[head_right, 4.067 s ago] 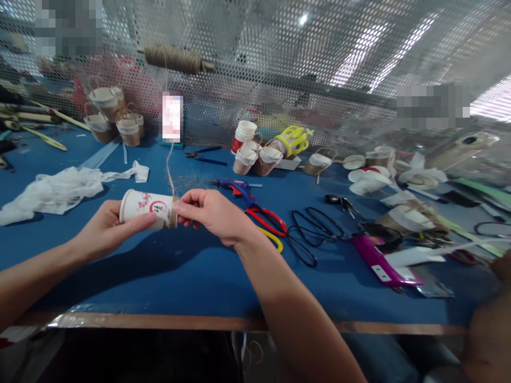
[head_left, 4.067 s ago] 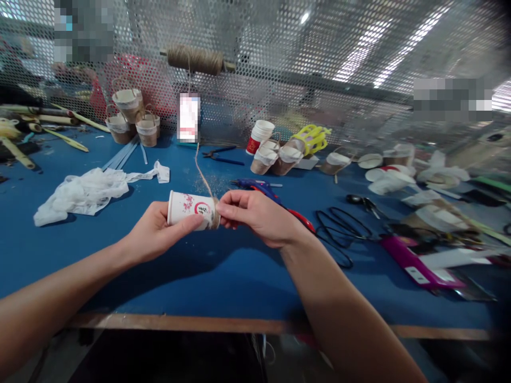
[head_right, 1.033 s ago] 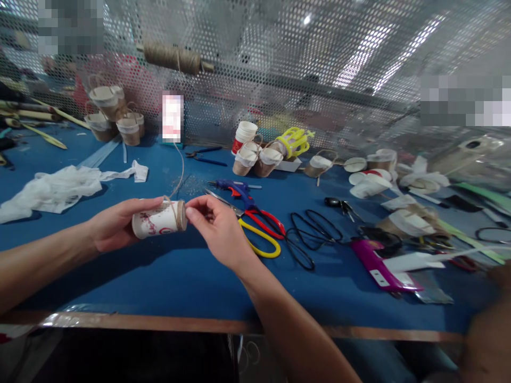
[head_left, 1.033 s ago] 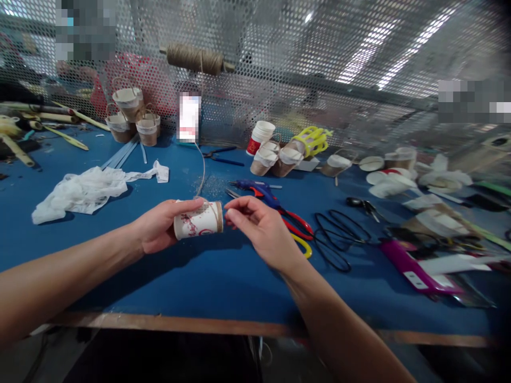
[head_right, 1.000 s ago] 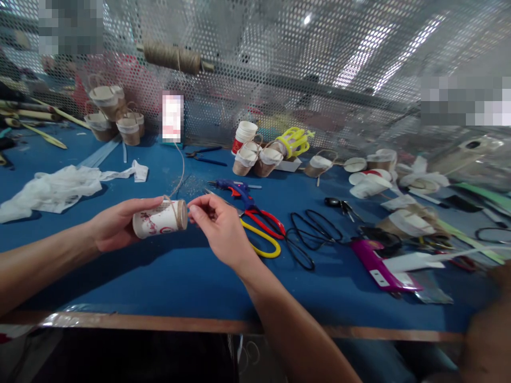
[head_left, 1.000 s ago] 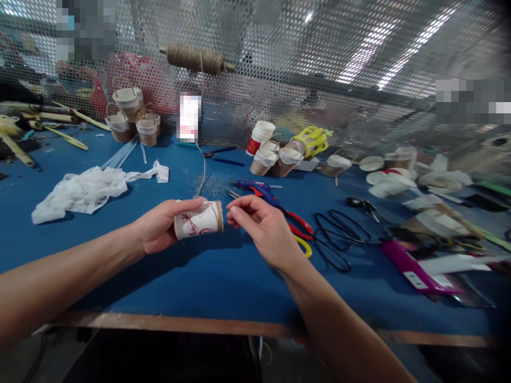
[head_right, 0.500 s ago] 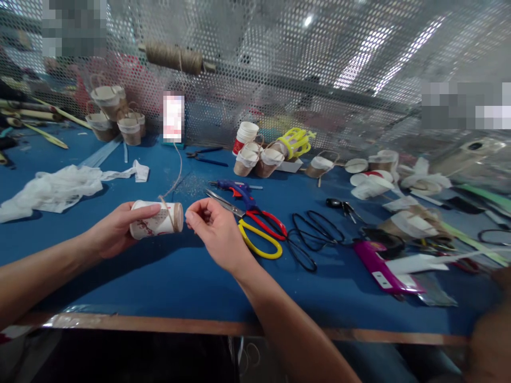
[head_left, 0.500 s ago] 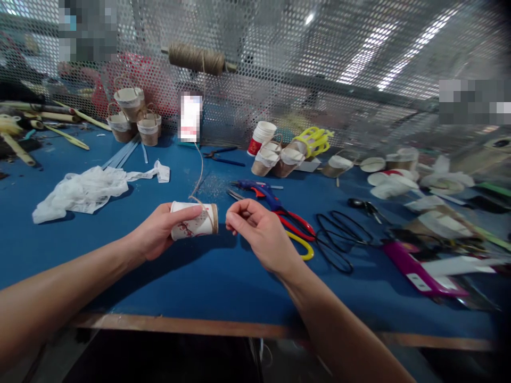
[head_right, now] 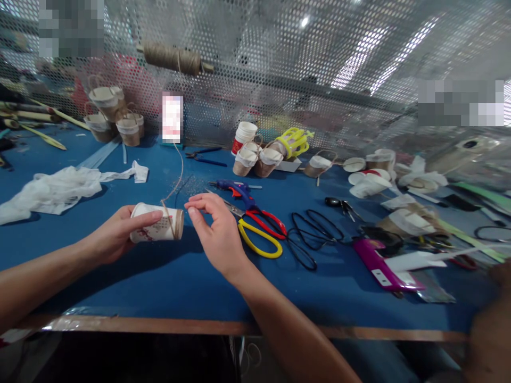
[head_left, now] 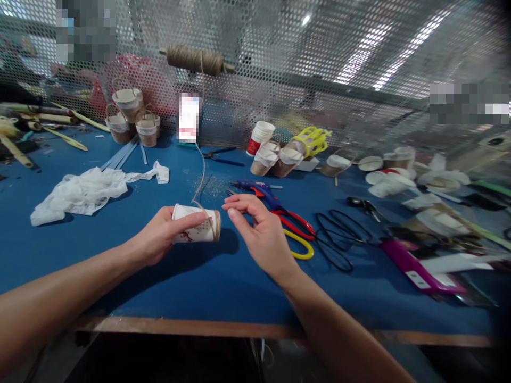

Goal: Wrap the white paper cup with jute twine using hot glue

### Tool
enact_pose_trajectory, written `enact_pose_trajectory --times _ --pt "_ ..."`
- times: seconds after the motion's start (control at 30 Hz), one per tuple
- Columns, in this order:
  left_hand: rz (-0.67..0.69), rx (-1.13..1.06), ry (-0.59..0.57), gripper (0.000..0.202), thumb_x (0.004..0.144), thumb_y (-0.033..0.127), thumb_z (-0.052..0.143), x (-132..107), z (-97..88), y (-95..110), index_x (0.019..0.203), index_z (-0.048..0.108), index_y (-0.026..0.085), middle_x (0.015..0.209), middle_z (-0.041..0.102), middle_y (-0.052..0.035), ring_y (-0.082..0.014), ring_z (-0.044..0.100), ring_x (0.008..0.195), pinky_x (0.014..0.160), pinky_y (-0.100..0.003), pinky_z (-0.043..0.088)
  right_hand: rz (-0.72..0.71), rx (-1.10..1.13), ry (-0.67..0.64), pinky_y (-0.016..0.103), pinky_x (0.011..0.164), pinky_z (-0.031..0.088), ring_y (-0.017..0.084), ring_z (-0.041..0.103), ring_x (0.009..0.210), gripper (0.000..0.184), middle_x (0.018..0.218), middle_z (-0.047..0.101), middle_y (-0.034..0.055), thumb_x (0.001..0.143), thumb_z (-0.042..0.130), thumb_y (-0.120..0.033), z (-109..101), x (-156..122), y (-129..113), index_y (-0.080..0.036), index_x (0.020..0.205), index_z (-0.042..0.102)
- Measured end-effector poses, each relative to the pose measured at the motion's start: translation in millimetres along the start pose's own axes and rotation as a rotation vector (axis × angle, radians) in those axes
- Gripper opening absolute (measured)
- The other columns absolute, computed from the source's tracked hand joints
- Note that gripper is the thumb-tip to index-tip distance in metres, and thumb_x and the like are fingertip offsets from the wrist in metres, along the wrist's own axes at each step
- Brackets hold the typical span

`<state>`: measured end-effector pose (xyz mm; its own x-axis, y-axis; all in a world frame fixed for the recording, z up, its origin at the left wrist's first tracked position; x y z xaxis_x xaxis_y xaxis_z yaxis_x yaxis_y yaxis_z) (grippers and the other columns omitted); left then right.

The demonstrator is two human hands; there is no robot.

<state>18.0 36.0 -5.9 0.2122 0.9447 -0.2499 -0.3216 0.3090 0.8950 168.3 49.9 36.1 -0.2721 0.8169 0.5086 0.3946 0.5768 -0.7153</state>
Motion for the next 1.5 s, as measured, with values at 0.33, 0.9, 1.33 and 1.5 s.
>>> enact_pose_trajectory --times 0.33,0.9,1.33,1.5 --pt "0.021 0.079 -0.023 0.021 0.066 0.035 0.068 -1 0.0 -4 0.068 0.068 0.014 0.062 0.065 0.0007 -0.0091 0.055 0.057 0.055 -0.018 0.039 -0.090 0.029 -0.260 0.036 0.098 0.032 0.015 0.042 0.113 0.028 0.117 0.051 0.0058 0.090 0.034 -0.026 18 -9 -20 -0.021 0.102 0.059" --pt "-0.003 0.078 0.074 0.013 0.064 0.025 0.068 -1 -3.3 0 0.067 0.068 0.012 0.062 0.068 -0.0027 -0.0111 0.059 0.057 0.057 -0.020 0.043 0.204 -0.183 0.082 0.027 0.062 0.044 0.014 0.058 0.066 0.025 0.071 0.063 0.0038 0.082 0.045 -0.035 -48 30 15 -0.017 0.071 0.057" --pt "0.064 0.081 0.090 0.013 0.062 0.024 0.071 2 -7.2 4 0.067 0.069 0.012 0.061 0.069 -0.0015 -0.0113 0.060 0.056 0.058 -0.021 0.046 0.572 -0.516 -0.115 0.027 0.049 0.037 0.019 0.057 0.055 0.020 0.046 0.053 0.0035 0.056 0.062 -0.013 -58 59 113 -0.017 0.045 0.046" --pt "0.085 0.093 0.096 0.012 0.063 0.024 0.070 3 -7.2 7 0.066 0.068 0.012 0.061 0.068 -0.0009 -0.0103 0.060 0.056 0.058 -0.019 0.045 0.518 -0.210 -0.054 0.024 0.053 0.045 0.011 0.056 0.057 0.018 0.066 0.060 0.0014 0.067 0.060 -0.026 -64 44 62 -0.015 0.081 0.053"
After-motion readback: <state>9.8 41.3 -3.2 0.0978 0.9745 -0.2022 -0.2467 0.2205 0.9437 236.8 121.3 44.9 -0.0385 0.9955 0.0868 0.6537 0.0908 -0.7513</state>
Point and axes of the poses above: each hand's wrist, its own x-axis towards the middle knuckle, its own z-axis out of the palm, y = z × x, the point moved 5 cm from there along x, towards the middle knuckle
